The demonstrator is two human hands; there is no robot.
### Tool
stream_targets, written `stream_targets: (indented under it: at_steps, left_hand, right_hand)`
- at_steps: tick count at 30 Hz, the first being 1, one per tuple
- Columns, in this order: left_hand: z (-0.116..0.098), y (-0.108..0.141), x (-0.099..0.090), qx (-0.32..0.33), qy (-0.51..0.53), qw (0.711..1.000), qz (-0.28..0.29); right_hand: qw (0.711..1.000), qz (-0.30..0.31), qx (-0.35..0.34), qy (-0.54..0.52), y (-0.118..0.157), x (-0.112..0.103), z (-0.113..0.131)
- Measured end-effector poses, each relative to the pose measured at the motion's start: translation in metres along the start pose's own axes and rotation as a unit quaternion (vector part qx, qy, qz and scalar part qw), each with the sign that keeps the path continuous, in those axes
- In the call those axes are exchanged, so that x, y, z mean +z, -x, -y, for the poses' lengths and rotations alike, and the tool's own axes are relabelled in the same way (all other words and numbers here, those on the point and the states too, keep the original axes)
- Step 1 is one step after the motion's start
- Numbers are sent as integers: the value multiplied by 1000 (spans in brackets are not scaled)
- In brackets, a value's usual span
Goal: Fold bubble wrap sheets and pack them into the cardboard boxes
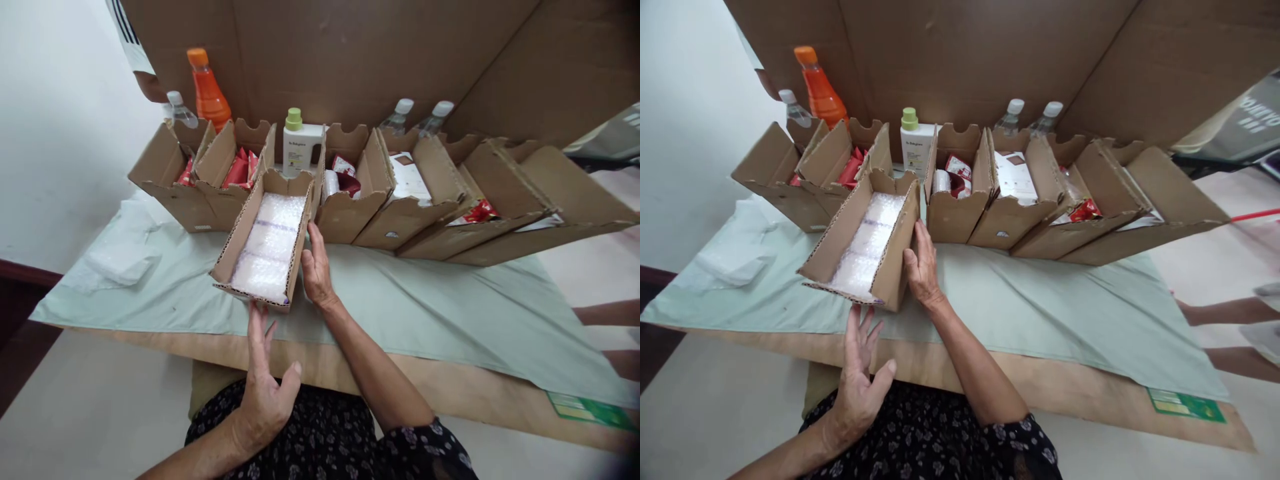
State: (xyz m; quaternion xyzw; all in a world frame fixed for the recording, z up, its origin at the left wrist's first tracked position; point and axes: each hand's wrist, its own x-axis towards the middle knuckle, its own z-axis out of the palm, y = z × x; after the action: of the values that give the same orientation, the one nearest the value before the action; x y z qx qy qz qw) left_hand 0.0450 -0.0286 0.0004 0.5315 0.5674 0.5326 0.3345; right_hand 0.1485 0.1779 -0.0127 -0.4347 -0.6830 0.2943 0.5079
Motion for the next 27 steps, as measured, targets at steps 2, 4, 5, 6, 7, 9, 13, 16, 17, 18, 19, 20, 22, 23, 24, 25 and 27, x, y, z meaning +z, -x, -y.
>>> stream_targets:
  at_steps: [2,4,5,6,7,9,13,16,17,18,19,20,22,23,24,25,27]
  left_hand:
    - [-2,-6,5,1,-2,1000,8]
    - [-1,-15,9,3,-7,1000,11]
    - [0,-21,12,4,-8,1000,12]
    - [1,-27,14,7,-7,1000,13]
    - [3,-35,16,12,-7,1000,12]
    - [8,-53,22,20,-9,1000,11]
    - [18,-101,38,35,-7,999,15]
    - [27,-141,53,50,-13,998,22]
    - [31,-153,57,52,-20,998,23]
    - [36,-163,61,51,-31,998,25]
    - [41,-171,64,45,-44,998,29]
    - [46,-176,66,36,-59,997,36]
    - [57,-178,67,24,-95,993,58]
    - [62,-175,66,25,-114,991,73]
    - [65,-170,63,32,-132,987,89]
    - [68,-162,60,47,-150,982,108]
    - [68,-143,50,85,-188,966,156]
  right_hand:
    - [1000,-11,24,5,7,1,-10]
    - [998,-40,55,2,13,1,-19]
    - [996,-57,69,-4,14,1,-22]
    - [994,-73,80,-12,15,1,-25]
    - [992,-90,89,-21,15,1,-27]
    - [986,-124,106,-33,14,1,-31]
    - [974,-166,145,-59,11,2,-37]
    - [967,-180,162,-77,9,1,-40]
    - [965,-185,166,-80,9,0,-40]
    - [964,-189,170,-81,8,-1,-40]
    - [962,-194,173,-81,8,-2,-40]
    - [961,-197,176,-82,7,-2,-40]
    - [959,-201,179,-83,6,-3,-41]
    - [959,-202,181,-85,6,-3,-41]
    - [958,-202,183,-88,5,-3,-41]
    - [958,-199,184,-90,5,-3,-42]
    - [960,-187,184,-94,4,-3,-41]
